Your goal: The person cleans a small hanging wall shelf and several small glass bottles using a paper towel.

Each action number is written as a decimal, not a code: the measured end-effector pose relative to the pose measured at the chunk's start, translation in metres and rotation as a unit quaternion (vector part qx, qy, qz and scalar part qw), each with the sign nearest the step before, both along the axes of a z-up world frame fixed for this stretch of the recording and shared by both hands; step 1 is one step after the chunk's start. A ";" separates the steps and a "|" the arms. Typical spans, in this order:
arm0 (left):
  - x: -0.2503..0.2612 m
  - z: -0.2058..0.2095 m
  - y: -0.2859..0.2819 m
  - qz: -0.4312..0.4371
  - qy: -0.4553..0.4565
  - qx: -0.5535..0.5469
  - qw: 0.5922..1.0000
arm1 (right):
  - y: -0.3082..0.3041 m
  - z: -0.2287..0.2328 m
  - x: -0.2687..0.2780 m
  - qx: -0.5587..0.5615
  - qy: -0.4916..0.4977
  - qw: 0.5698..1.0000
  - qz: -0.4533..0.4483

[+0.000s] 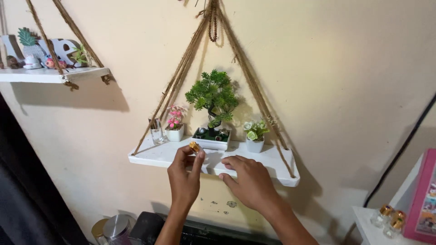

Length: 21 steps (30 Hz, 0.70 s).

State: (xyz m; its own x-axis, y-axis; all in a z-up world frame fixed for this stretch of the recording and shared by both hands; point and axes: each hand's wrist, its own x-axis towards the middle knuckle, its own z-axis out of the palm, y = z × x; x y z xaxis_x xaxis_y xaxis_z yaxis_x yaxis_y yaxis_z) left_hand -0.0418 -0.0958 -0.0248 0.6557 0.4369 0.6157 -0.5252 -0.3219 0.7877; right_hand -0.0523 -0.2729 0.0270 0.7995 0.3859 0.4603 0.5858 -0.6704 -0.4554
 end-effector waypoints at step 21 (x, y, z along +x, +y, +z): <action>0.002 -0.015 0.014 -0.107 0.034 -0.014 0.994 | 0.000 -0.003 0.008 0.014 0.018 1.000 0.006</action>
State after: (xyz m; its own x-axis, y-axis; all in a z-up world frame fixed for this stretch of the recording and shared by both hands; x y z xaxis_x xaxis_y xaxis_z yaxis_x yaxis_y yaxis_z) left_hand -0.0402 -0.0822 -0.0396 0.7749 0.2996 0.5567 -0.5243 -0.1873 0.8307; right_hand -0.0446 -0.2734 0.0237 0.8115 0.3828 0.4415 0.5762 -0.6499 -0.4957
